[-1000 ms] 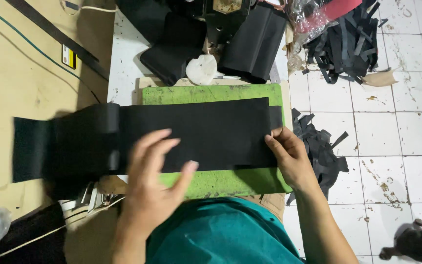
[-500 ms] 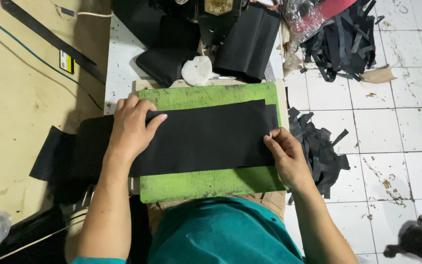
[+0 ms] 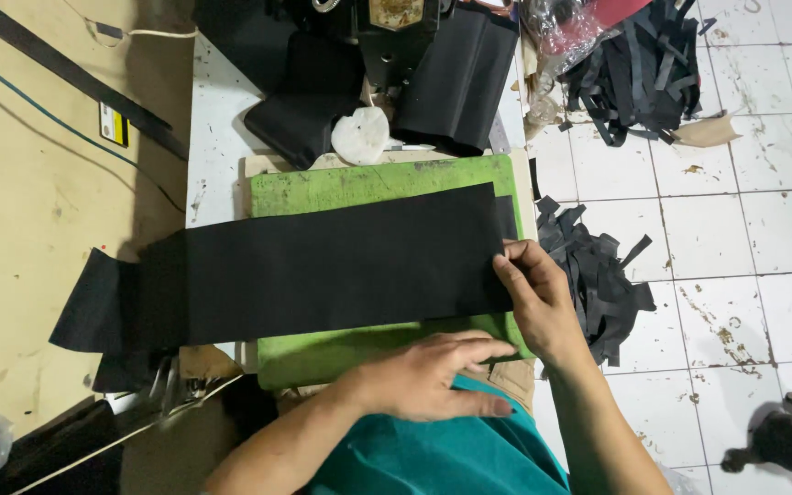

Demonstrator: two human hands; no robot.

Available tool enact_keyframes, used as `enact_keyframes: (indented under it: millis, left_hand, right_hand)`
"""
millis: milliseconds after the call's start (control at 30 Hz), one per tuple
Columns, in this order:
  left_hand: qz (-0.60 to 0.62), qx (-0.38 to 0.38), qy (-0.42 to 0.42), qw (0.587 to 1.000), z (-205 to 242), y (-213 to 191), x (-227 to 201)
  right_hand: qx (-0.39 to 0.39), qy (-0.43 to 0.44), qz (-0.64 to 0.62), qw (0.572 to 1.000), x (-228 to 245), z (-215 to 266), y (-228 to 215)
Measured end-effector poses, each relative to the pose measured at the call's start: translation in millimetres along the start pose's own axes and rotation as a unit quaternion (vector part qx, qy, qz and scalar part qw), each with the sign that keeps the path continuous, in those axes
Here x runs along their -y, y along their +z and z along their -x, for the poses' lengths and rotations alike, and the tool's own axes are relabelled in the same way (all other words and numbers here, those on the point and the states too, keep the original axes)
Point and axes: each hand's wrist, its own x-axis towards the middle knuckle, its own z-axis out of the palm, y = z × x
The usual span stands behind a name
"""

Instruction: Aligning, smoothing, and measuring a strip of black leather on a workbench.

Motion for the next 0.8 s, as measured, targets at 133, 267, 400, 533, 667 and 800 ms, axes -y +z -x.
enact_keyframes:
  millis: [133, 267, 400, 533, 667, 800]
  left_hand:
    - [0.064, -0.09, 0.005, 0.994, -21.2, 22.1, 18.7]
    - [0.179, -0.241, 0.161, 0.94, -28.7, 44.3, 40.3]
    - [0.398, -0.223, 0.293, 0.84, -35.3, 58.4, 57.0]
    - [0.502, -0.243, 0.33, 0.761, -19.5, 33.0, 77.9]
    - [0.545, -0.343, 0.288, 0.709, 21.2, 2.9, 93.3]
    - [0.499, -0.469, 0.203, 0.7, 68.0, -30.7, 86.6]
  right_hand:
    - [0.009, 0.038, -0.11, 0.993, -5.0, -3.5, -10.3]
    - [0.039, 0.049, -0.272, 0.96, -9.2, -6.7, -15.1]
    - [0.056, 0.066, -0.26, 0.962, -12.5, -7.6, -20.1]
    - [0.025, 0.056, -0.068, 0.996, -13.2, -5.6, -19.7]
    - [0.017, 0.061, 0.092, 0.994, -7.2, -3.7, -16.0]
    - [0.001, 0.051, 0.146, 0.988, -9.8, -6.7, -14.2]
